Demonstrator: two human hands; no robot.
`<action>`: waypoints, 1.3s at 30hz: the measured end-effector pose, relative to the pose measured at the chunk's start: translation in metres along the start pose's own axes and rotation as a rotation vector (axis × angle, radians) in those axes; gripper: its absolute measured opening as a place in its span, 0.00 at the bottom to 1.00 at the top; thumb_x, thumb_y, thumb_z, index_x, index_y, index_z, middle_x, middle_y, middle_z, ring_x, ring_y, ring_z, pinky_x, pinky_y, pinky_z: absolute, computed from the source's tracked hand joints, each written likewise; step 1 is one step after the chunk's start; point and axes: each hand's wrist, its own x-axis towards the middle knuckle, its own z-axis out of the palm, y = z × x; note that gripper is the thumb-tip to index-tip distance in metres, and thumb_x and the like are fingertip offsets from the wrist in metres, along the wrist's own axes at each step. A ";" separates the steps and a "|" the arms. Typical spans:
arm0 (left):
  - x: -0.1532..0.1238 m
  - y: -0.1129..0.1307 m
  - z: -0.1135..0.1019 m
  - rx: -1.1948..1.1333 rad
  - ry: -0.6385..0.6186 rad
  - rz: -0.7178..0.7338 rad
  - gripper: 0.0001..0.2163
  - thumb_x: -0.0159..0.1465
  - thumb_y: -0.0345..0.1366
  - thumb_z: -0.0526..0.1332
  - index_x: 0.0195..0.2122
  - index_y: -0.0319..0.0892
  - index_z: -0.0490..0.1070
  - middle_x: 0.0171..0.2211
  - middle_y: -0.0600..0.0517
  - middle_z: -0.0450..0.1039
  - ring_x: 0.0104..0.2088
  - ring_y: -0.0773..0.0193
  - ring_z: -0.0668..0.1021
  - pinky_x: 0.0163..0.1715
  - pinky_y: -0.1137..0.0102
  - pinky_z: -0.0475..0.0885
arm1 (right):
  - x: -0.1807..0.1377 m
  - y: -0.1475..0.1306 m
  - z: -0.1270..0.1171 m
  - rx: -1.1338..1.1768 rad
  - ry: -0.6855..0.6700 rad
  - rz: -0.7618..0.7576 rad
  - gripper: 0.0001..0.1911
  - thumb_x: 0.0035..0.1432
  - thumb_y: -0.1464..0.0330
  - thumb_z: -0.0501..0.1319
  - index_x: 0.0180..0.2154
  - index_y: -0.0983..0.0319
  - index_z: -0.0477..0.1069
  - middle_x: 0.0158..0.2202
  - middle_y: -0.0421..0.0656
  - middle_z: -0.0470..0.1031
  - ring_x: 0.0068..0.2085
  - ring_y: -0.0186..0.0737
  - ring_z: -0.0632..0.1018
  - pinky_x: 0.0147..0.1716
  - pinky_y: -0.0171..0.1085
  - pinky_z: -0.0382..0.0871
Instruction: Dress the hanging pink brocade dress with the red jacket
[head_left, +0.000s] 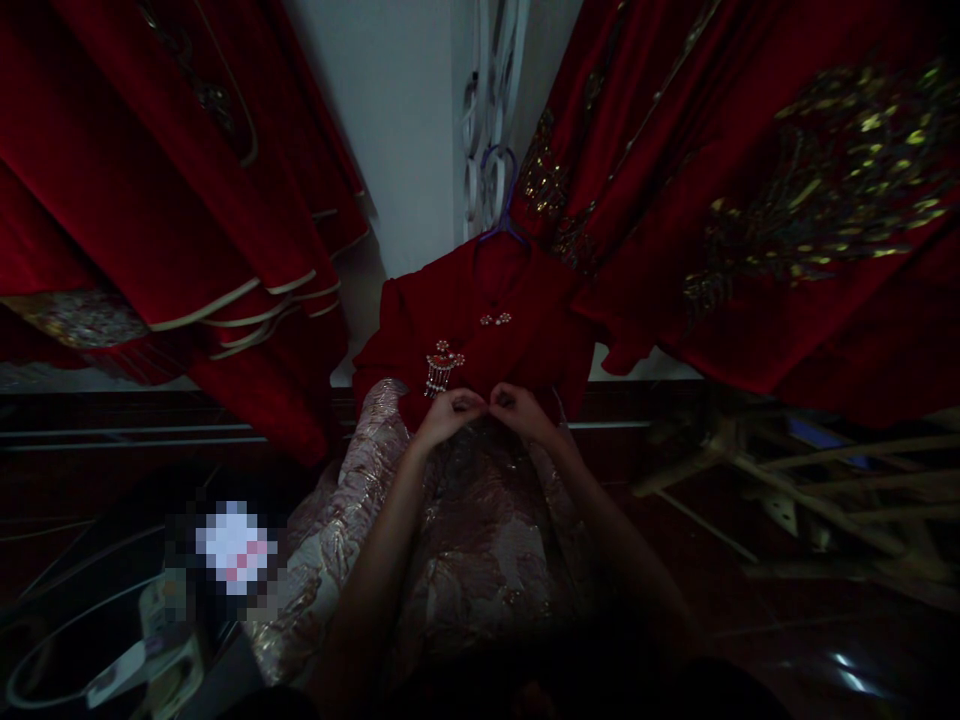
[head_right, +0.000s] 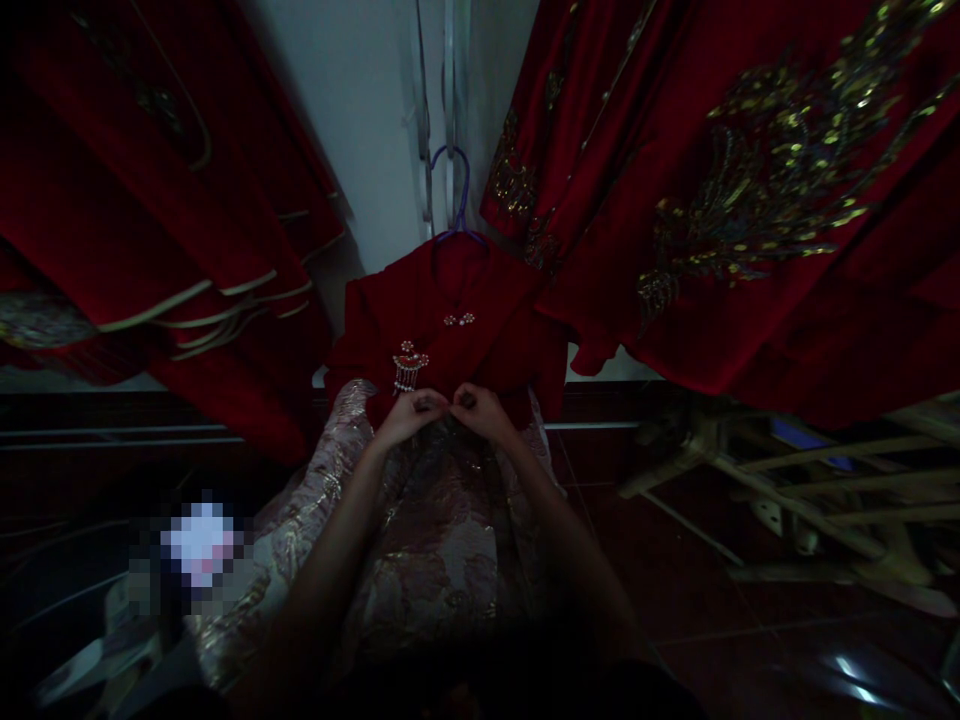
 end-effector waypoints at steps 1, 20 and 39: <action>0.003 0.001 0.002 -0.092 0.081 -0.034 0.12 0.52 0.40 0.66 0.34 0.38 0.72 0.31 0.50 0.76 0.31 0.67 0.77 0.35 0.71 0.74 | 0.000 -0.003 -0.007 0.016 -0.041 0.004 0.03 0.46 0.69 0.57 0.27 0.62 0.65 0.25 0.37 0.68 0.28 0.32 0.70 0.29 0.31 0.63; 0.030 0.017 -0.006 -0.489 0.549 0.057 0.12 0.51 0.38 0.66 0.33 0.37 0.75 0.41 0.46 0.76 0.41 0.64 0.78 0.42 0.67 0.74 | -0.005 -0.015 -0.032 0.197 -0.276 -0.004 0.05 0.48 0.67 0.56 0.27 0.62 0.63 0.26 0.37 0.64 0.29 0.31 0.66 0.31 0.31 0.60; 0.076 0.103 0.002 0.847 0.304 0.519 0.14 0.60 0.38 0.59 0.46 0.43 0.70 0.43 0.46 0.67 0.44 0.59 0.70 0.41 0.68 0.69 | -0.009 -0.015 -0.048 0.133 -0.397 0.018 0.03 0.49 0.69 0.56 0.26 0.63 0.65 0.25 0.36 0.66 0.28 0.31 0.68 0.30 0.30 0.62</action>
